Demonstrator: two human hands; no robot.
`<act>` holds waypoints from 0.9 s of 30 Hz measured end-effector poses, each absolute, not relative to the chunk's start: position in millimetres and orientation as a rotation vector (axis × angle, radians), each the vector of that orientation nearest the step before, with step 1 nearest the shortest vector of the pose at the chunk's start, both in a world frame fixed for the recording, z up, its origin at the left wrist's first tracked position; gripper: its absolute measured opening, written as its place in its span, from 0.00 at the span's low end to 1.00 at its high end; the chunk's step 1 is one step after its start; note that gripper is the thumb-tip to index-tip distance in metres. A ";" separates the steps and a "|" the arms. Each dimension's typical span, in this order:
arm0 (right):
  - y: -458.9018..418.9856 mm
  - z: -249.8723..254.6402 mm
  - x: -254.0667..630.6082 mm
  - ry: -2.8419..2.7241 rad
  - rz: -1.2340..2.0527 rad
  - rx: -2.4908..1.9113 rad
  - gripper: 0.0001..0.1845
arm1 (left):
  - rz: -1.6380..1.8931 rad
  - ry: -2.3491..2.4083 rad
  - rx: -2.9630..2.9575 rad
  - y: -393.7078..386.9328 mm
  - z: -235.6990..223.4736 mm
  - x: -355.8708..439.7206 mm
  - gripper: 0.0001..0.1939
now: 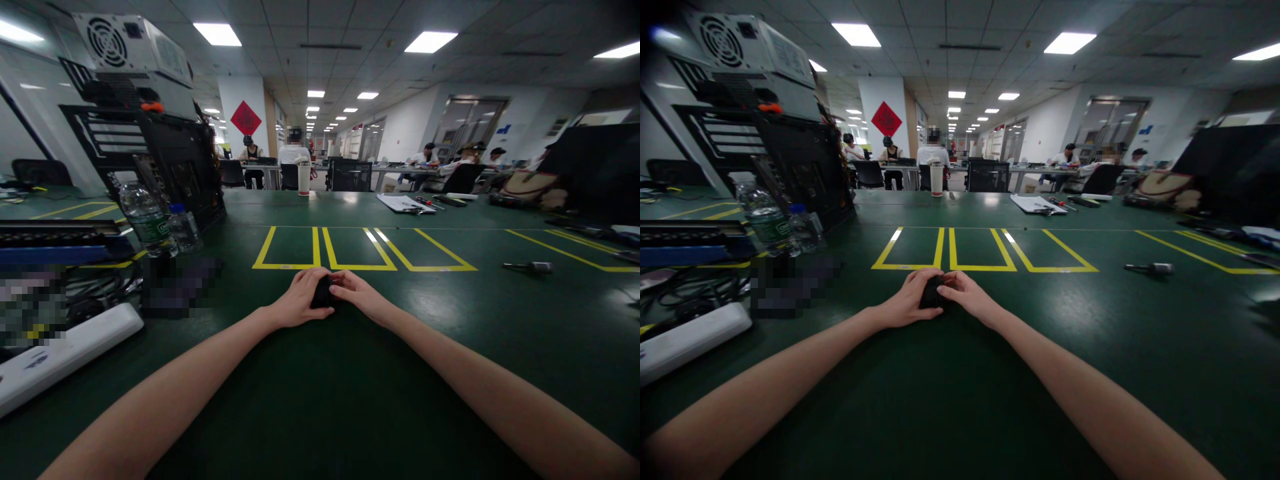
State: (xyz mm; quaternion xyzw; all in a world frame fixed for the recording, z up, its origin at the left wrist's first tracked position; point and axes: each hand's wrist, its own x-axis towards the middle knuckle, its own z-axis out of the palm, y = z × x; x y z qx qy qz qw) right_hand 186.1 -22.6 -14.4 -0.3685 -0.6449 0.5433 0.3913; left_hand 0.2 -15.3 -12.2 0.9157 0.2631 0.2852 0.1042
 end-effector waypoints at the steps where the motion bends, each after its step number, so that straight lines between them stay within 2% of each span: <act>1: -22.9 -13.7 186.6 -1.646 1.380 -0.927 0.14 | 0.837 0.778 2.700 -15.3 -12.2 0.1 0.32; 7: -26.8 -10.3 187.1 -1.687 1.424 -0.800 0.19 | 0.829 0.790 2.694 -15.8 -11.5 0.6 0.32; 13: -24.8 -14.4 183.7 -1.636 1.360 -0.833 0.10 | 0.839 0.785 2.693 -15.8 -11.4 0.8 0.33; 18: -22.5 -16.9 182.8 -1.609 1.353 -0.894 0.14 | 0.841 0.782 2.696 -15.5 -11.4 0.9 0.32; 23: -23.3 -14.5 185.3 -1.650 1.363 -0.867 0.14 | 0.821 0.789 2.699 -15.3 -11.3 0.8 0.32; 27: -25.2 -12.7 186.4 -1.676 1.407 -0.786 0.20 | 0.838 0.794 2.698 -15.2 -11.4 1.2 0.32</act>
